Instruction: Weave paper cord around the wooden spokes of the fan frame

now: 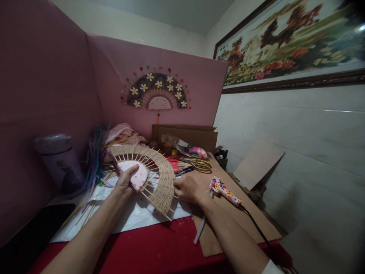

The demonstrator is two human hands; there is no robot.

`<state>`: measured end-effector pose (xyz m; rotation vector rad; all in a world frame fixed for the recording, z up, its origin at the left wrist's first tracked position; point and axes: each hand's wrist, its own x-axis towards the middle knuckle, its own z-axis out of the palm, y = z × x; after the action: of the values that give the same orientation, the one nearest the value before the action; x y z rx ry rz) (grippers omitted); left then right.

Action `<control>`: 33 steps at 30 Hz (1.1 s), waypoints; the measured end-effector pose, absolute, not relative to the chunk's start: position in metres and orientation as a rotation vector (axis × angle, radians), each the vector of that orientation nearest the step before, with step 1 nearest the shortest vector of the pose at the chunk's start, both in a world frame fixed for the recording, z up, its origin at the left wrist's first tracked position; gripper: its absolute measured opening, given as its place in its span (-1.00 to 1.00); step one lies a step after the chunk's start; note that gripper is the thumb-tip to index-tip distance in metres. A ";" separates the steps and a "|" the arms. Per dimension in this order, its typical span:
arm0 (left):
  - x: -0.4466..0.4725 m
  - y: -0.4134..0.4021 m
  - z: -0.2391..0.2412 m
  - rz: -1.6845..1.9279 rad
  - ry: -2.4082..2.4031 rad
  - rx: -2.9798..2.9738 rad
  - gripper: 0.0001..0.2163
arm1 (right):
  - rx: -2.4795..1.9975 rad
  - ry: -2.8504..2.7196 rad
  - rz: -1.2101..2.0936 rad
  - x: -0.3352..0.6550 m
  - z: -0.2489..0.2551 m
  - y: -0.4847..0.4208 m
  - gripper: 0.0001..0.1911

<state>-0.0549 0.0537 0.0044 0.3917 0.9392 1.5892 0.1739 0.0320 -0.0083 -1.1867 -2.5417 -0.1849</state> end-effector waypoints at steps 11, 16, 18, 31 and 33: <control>-0.056 0.054 0.005 1.616 0.904 0.399 -0.89 | -1.174 -2.517 -0.138 0.175 -0.009 0.033 -0.83; -0.057 0.055 0.007 1.637 0.848 0.328 -0.86 | -1.196 -2.462 -0.102 0.177 -0.011 0.036 -0.83; -0.058 0.056 0.009 1.642 0.836 0.324 -0.87 | -1.214 -2.409 -0.084 0.178 -0.011 0.037 -0.82; -0.066 0.056 0.014 1.694 0.701 0.351 -0.90 | -1.047 -2.018 0.385 0.177 -0.011 0.037 -0.82; -0.066 0.055 0.015 1.708 0.674 0.336 -0.88 | -0.980 -1.917 0.539 0.175 -0.012 0.038 -0.82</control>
<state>-0.0663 0.0546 0.0153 0.3361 0.6740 1.7084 0.1747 0.0380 -0.0116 -0.9802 -1.9172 0.5390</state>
